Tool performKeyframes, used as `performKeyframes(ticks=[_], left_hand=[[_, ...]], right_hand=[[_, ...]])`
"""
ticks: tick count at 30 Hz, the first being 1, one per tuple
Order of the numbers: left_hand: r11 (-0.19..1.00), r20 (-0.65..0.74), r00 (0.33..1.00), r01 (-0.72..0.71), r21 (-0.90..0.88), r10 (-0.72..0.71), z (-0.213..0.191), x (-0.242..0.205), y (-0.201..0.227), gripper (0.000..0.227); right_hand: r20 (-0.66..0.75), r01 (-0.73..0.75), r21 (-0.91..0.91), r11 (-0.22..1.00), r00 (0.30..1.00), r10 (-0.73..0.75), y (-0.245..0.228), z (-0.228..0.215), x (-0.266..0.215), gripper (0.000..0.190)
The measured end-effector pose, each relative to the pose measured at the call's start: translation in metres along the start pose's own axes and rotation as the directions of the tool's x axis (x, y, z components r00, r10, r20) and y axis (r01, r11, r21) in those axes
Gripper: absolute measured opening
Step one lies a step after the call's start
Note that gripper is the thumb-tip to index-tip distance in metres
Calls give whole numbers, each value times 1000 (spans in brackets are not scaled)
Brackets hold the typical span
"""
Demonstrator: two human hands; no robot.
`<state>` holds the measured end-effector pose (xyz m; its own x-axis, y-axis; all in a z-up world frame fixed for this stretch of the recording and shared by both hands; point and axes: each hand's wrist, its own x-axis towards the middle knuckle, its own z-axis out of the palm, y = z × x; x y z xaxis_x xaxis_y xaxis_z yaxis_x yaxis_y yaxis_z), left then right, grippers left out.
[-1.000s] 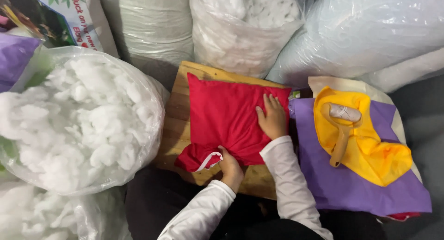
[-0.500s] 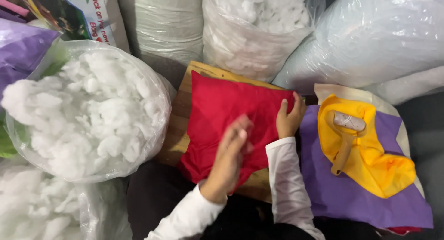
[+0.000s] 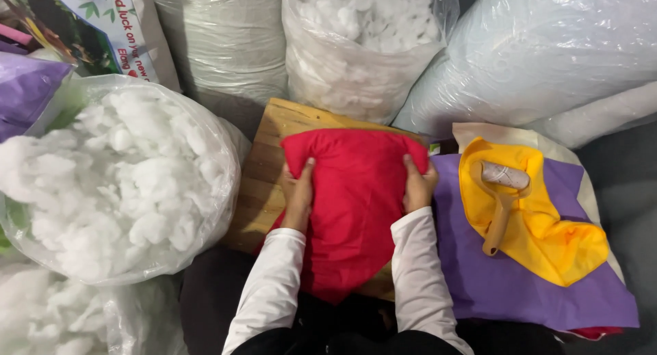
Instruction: A person uses a lint roller on a red pillowcase and then stuffs it with white fiberfill material until it is full.
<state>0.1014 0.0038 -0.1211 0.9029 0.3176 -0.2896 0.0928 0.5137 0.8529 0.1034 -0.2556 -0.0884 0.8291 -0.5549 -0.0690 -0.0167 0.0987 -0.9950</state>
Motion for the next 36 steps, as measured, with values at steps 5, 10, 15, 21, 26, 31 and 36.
performKeyframes(ticks=[5, 10, 15, 21, 26, 31, 36], left_hand=[[969, -71, 977, -190, 158, 203, 20, -23, 30, 63], [979, 6, 999, -39, 201, 38, 24, -40, 49, 71], [953, -15, 989, -139, 269, 149, 24, -42, 74, 77], [825, 189, 982, -119, 552, 16, 39, -62, 79, 94], [901, 13, 933, -352, 253, 360, 27, -45, 54, 61], [799, 211, 973, -52, 599, -95, 59, -88, 103, 117], [857, 68, 950, -306, 415, 306, 15, -42, 54, 103]], right_hand=[[-117, 12, -33, 999, 993, -16, -50, 12, -18, 32], [208, 251, -351, 902, 960, -187, -58, 11, -30, 89], [61, 283, -277, 918, 959, -278, -57, 2, -18, 61], [417, 399, -413, 819, 882, -219, -84, 24, -49, 125], [15, 419, -450, 788, 886, -463, -57, 4, -22, 82], [421, 379, -448, 810, 888, -183, -104, 30, -84, 134], [178, 540, -528, 655, 825, -536, -53, -14, -25, 112]])
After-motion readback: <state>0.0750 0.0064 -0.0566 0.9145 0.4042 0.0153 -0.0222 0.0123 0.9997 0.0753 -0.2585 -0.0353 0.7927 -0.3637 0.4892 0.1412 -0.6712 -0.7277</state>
